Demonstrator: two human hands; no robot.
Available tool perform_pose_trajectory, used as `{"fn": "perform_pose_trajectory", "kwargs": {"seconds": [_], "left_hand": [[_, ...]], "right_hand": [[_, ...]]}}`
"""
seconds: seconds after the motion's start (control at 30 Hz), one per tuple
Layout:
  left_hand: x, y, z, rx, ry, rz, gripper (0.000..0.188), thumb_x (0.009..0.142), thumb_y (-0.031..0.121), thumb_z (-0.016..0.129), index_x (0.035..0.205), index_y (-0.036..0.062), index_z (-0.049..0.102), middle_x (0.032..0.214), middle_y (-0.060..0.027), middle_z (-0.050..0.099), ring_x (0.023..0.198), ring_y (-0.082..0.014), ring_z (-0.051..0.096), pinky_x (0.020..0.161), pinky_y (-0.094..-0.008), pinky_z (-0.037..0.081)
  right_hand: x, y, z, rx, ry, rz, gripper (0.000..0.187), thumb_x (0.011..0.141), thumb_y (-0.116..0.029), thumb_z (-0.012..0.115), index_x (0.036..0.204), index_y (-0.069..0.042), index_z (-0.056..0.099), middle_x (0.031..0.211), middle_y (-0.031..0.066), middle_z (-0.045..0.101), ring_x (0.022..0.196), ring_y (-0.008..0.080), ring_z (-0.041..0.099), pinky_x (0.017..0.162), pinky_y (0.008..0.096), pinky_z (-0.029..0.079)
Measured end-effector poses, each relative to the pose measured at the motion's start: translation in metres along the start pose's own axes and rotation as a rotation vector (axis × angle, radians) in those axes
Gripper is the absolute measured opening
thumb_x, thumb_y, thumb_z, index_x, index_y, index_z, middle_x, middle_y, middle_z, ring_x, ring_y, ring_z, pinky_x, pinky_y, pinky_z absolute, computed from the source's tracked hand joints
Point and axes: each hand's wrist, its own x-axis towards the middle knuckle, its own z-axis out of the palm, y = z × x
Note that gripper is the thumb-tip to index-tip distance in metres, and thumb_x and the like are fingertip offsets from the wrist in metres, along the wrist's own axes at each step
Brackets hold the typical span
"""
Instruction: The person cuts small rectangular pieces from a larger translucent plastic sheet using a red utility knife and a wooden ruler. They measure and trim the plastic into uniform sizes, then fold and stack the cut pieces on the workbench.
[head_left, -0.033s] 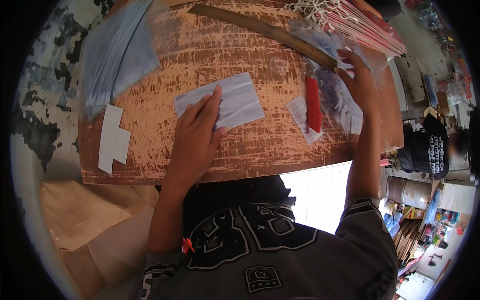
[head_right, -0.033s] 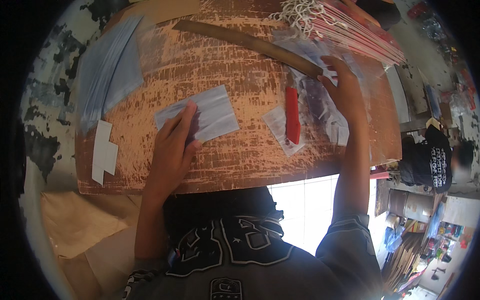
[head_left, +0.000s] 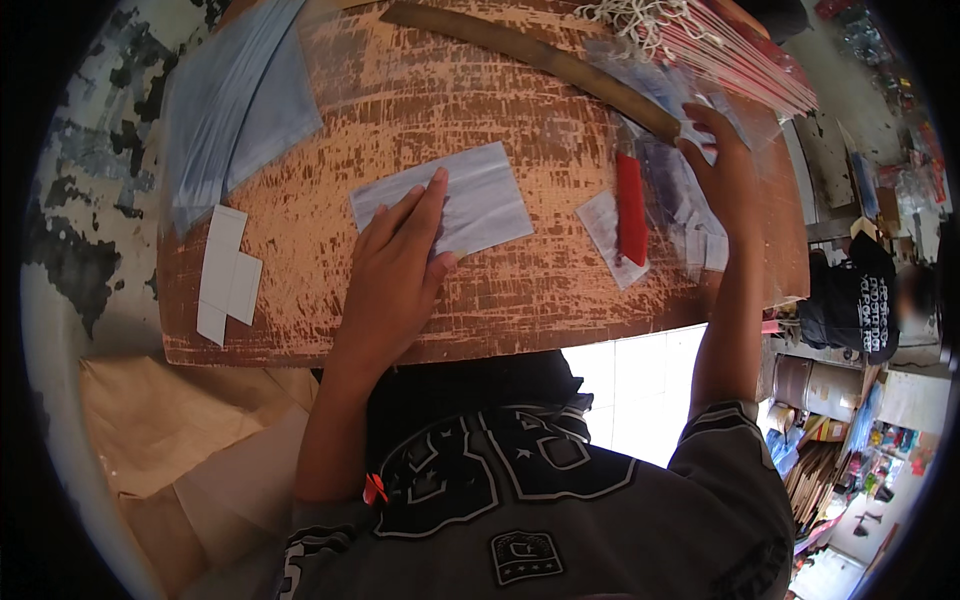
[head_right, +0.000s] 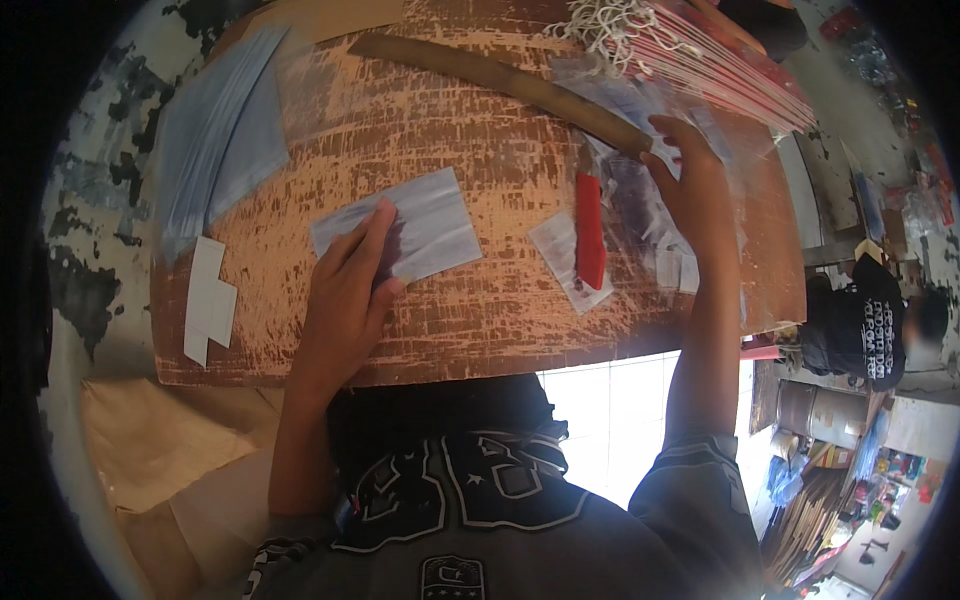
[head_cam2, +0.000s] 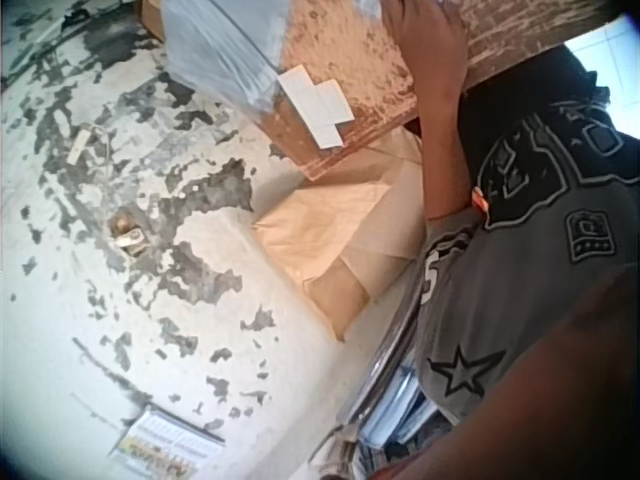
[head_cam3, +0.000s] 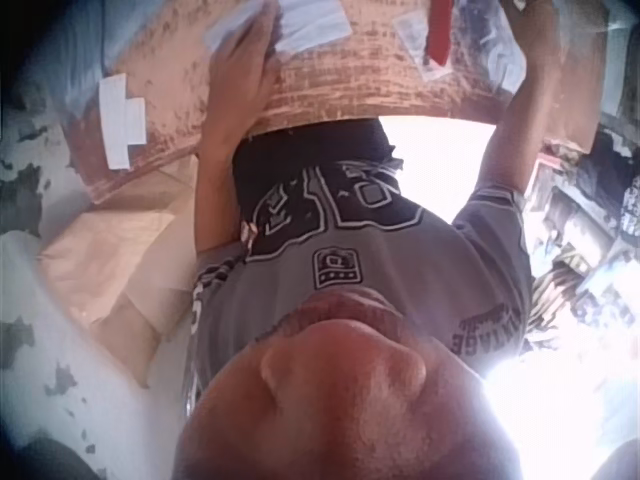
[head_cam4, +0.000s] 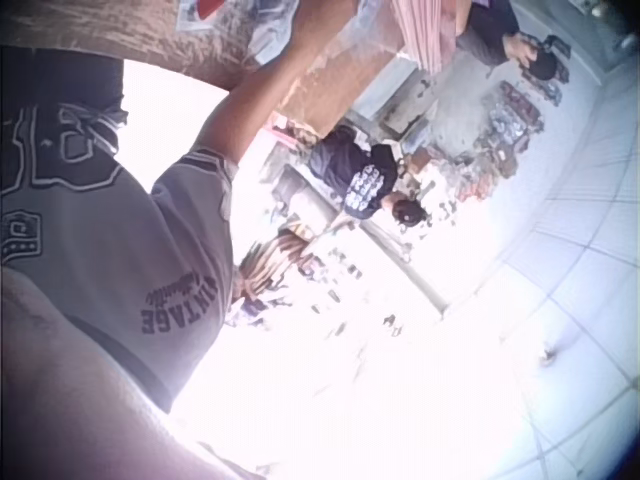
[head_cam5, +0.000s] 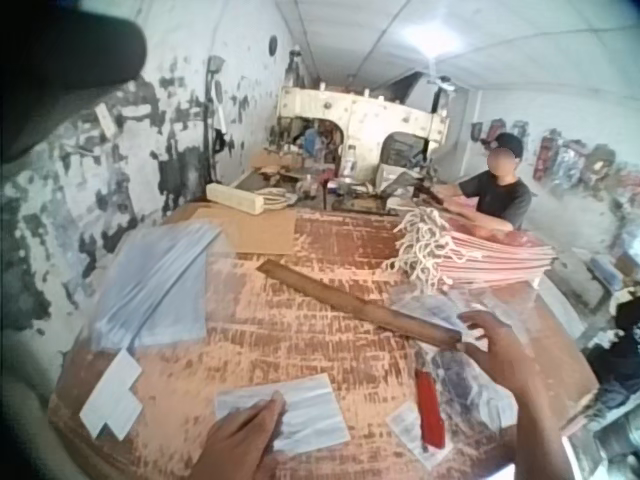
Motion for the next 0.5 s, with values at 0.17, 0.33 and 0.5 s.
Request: {"fn": "perform_pose_trajectory", "kwargs": {"seconds": [0.17, 0.33, 0.5], "left_hand": [[0.000, -0.003, 0.004, 0.037, 0.022, 0.051, 0.064, 0.107, 0.026, 0.060, 0.165, 0.0093, 0.040, 0.153, -0.0204, 0.056, 0.141, -0.0378, 0.051, 0.121, -0.0510, 0.037], [0.003, -0.002, 0.002, 0.010, 0.023, 0.071, 0.062, 0.105, 0.022, 0.062, 0.163, 0.0080, 0.044, 0.152, -0.0233, 0.056, 0.141, -0.0406, 0.052, 0.118, -0.0492, 0.040], [0.004, -0.006, 0.005, 0.033, 0.031, 0.100, 0.062, 0.104, 0.019, 0.064, 0.162, 0.0076, 0.045, 0.152, -0.0215, 0.057, 0.143, -0.0399, 0.051, 0.119, -0.0493, 0.040]], "right_hand": [[-0.040, -0.098, -0.002, 0.039, -0.111, 0.309, 0.038, 0.099, -0.028, 0.079, 0.123, -0.001, 0.064, 0.088, 0.0111, 0.074, 0.078, 0.0228, 0.072, 0.065, 0.0358, 0.053], [-0.054, -0.099, 0.014, 0.093, -0.231, 0.333, 0.055, 0.096, -0.030, 0.083, 0.133, 0.000, 0.056, 0.080, 0.0118, 0.072, 0.069, 0.0217, 0.072, 0.063, 0.0356, 0.053], [-0.055, -0.096, 0.019, 0.223, -0.224, 0.374, 0.050, 0.099, -0.017, 0.078, 0.137, 0.001, 0.053, 0.082, 0.0111, 0.072, 0.072, 0.0187, 0.072, 0.064, 0.0339, 0.055]]}}
